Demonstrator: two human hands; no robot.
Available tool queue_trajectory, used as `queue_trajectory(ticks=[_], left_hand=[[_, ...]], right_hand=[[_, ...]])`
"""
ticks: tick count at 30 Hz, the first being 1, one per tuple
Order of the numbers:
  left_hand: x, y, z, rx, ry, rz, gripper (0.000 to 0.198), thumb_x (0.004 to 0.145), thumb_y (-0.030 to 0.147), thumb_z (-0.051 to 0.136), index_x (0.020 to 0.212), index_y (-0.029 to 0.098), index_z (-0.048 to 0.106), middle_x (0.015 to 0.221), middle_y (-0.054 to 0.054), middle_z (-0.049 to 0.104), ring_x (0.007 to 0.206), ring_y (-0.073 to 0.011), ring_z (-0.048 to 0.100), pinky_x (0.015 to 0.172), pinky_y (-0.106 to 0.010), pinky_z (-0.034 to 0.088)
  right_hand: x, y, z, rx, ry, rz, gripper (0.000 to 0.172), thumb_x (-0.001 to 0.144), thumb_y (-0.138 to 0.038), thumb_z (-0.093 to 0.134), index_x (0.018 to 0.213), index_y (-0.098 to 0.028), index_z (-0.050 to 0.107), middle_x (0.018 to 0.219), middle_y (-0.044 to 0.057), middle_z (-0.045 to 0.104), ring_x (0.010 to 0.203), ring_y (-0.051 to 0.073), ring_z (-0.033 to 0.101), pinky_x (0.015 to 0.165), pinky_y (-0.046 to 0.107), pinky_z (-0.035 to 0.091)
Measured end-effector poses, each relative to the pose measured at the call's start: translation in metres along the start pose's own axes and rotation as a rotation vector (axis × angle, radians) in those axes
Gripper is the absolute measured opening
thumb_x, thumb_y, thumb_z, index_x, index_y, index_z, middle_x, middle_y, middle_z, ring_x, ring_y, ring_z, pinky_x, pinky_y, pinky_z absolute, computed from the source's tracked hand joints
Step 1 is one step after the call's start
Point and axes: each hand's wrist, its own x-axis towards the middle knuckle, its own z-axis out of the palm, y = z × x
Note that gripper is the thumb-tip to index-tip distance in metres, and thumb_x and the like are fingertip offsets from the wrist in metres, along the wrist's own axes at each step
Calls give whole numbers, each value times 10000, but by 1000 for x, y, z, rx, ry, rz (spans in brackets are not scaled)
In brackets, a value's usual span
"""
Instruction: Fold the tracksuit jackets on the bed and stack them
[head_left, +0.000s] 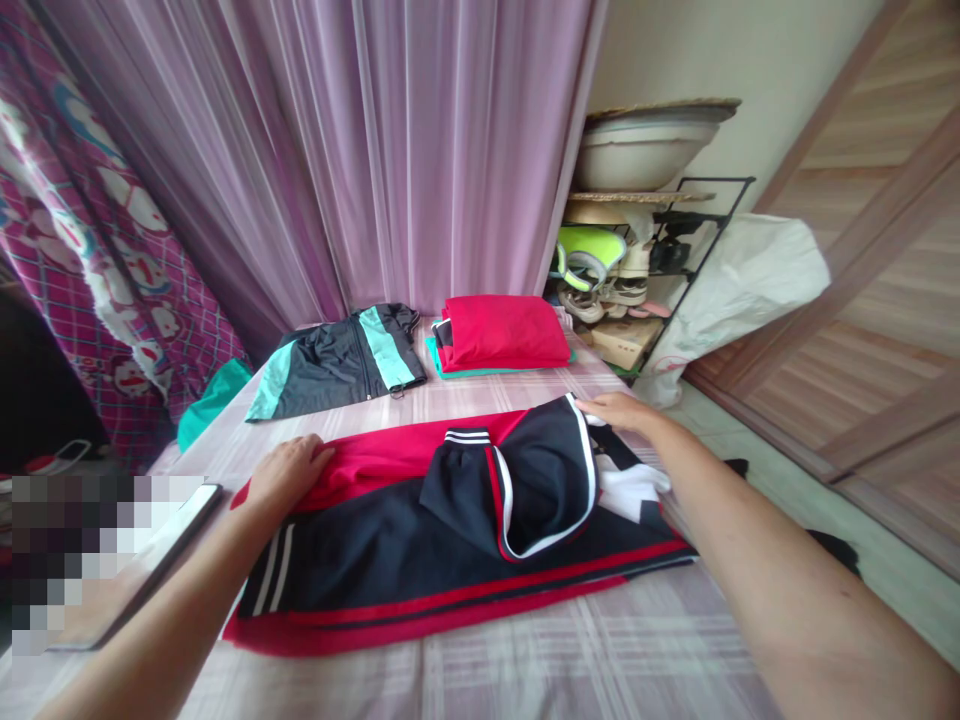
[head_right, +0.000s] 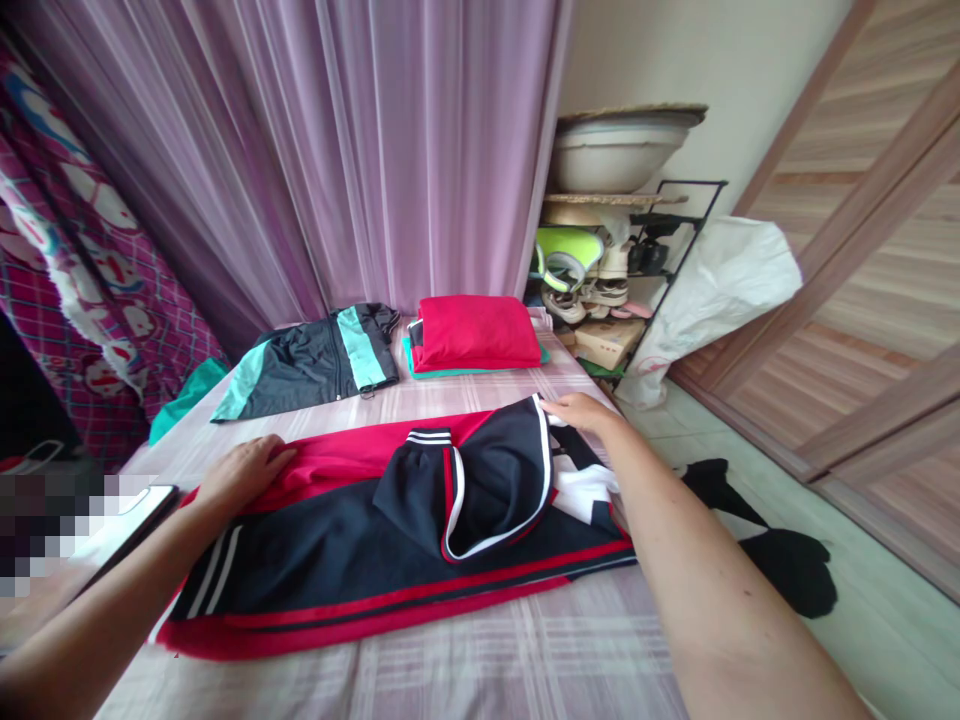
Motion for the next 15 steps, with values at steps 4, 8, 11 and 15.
queue_trajectory(ticks=[4, 8, 11, 15], left_hand=[[-2, -1, 1, -17, -4, -6, 410, 948, 466, 292, 940, 195, 599, 1034, -130, 724, 1010, -272, 671, 854, -345, 471], [-4, -1, 2, -2, 5, -45, 420, 949, 471, 282, 958, 198, 600, 1046, -135, 725, 1020, -280, 673, 858, -357, 473], [-3, -2, 5, -27, 16, -42, 421, 939, 479, 296, 958, 197, 609, 1029, -135, 729, 995, -285, 679, 844, -365, 479], [-2, -4, 10, -54, 40, -18, 423, 932, 477, 304, 927, 198, 623, 986, -132, 734, 952, -280, 680, 832, -366, 483]], right_hand=[[-6, 1, 0, 20, 115, 10, 564, 881, -642, 465, 790, -167, 755, 804, 67, 731, 791, 221, 661, 638, 266, 458], [-9, -3, 3, -120, 228, 161, 482, 901, -563, 467, 913, -188, 769, 979, 93, 745, 896, 240, 665, 654, 275, 449], [-15, -6, 5, -227, 296, 201, 450, 929, -496, 425, 1029, -212, 760, 1060, 100, 742, 954, 245, 663, 693, 283, 453], [-27, -8, -2, -216, 386, 288, 446, 927, -455, 416, 1054, -206, 763, 1086, 128, 741, 931, 272, 672, 691, 311, 465]])
